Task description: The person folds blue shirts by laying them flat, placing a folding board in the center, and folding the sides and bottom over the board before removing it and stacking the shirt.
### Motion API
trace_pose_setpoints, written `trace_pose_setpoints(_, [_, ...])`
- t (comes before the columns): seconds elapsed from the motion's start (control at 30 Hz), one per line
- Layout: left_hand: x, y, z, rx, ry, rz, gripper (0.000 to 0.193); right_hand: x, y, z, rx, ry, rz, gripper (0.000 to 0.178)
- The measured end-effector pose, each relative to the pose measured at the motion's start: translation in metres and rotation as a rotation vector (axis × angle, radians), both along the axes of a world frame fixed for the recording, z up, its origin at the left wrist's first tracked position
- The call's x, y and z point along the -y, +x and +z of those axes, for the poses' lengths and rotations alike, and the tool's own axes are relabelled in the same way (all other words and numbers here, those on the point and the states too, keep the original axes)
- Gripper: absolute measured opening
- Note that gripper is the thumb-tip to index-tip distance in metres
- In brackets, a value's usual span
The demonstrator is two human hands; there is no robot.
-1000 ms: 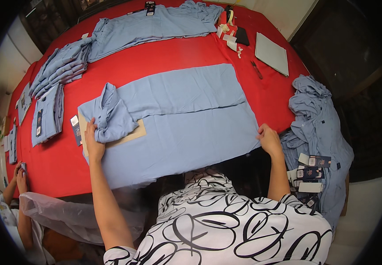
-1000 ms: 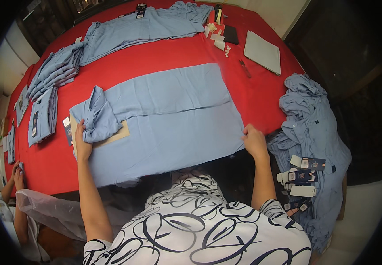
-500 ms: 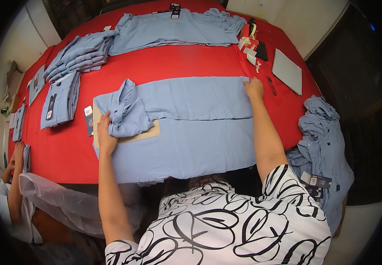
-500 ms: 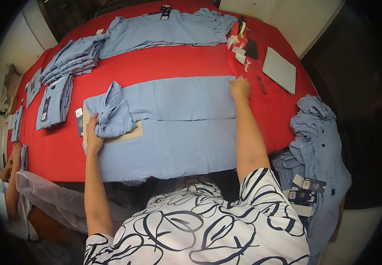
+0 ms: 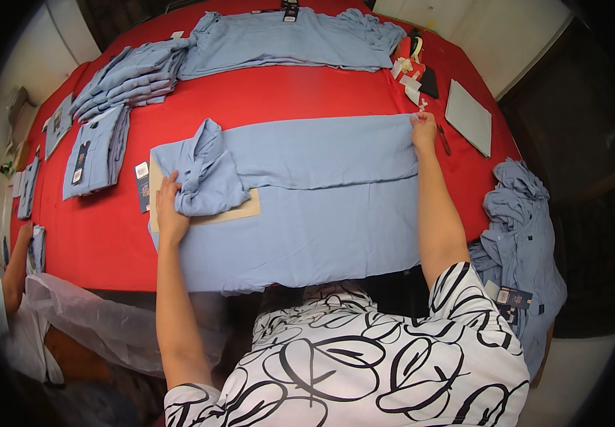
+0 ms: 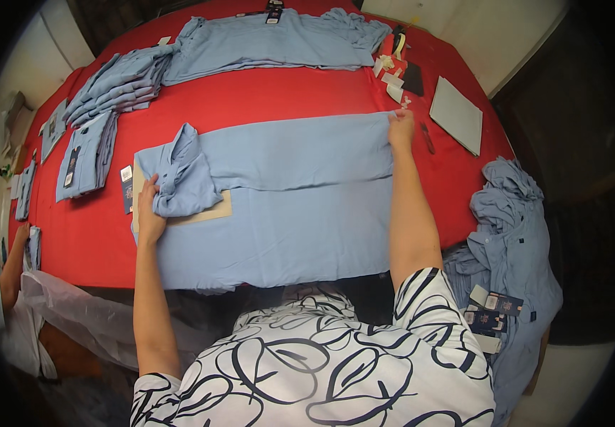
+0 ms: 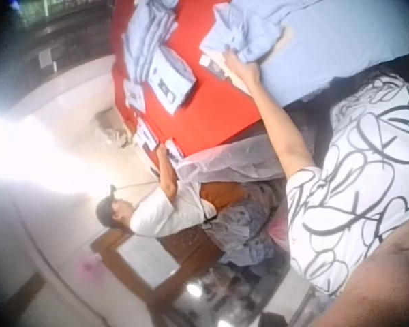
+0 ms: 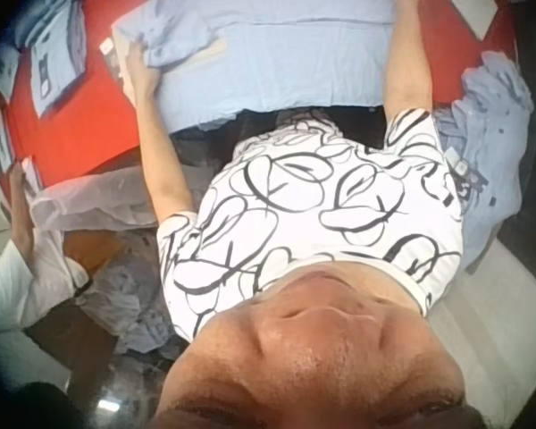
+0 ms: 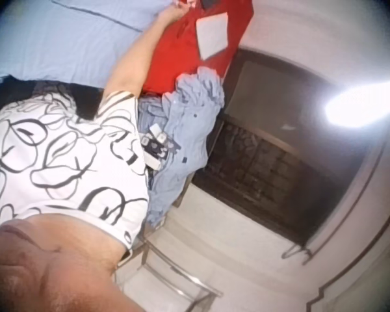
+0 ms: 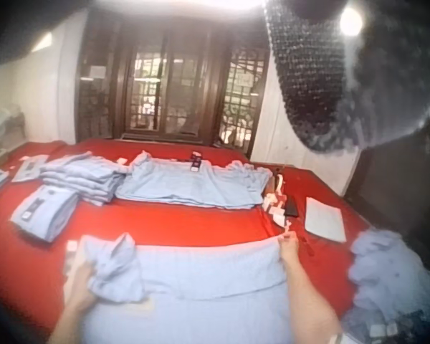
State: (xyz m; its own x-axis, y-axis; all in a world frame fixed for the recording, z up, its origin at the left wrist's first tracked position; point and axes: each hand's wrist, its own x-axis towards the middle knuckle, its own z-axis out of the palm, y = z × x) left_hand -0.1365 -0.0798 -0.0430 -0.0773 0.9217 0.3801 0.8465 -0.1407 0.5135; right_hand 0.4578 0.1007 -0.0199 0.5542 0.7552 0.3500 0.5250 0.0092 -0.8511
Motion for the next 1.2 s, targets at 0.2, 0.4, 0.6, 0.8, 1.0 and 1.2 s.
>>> trace_pose_setpoints(0.2, [0.01,-0.013,-0.012,0.033,0.076,0.0,0.027,0.054,-0.063,0.01,0.569,-0.041,0.163,0.035])
trace_pose_setpoints(0.4, [0.011,0.0,0.001,0.026,0.045,0.023,0.035,0.075,-0.107,-0.001,0.952,-0.229,0.155,0.038])
trace_pose_setpoints(0.6, [0.011,0.001,0.004,0.017,0.021,0.035,0.038,0.054,-0.358,0.041,0.683,0.259,1.126,0.05])
trace_pose_setpoints(0.8, [0.011,0.005,0.011,0.028,0.023,0.02,0.035,0.045,-0.415,0.051,1.177,0.036,1.002,0.037])
trace_pose_setpoints(1.0, [0.023,0.005,0.011,0.061,0.07,0.033,0.028,0.132,-0.33,0.108,1.071,0.18,1.21,0.034])
trace_pose_setpoints(1.2, [0.012,0.013,0.015,-0.09,0.183,0.065,0.021,0.247,-0.294,0.115,0.711,-0.033,1.611,0.042])
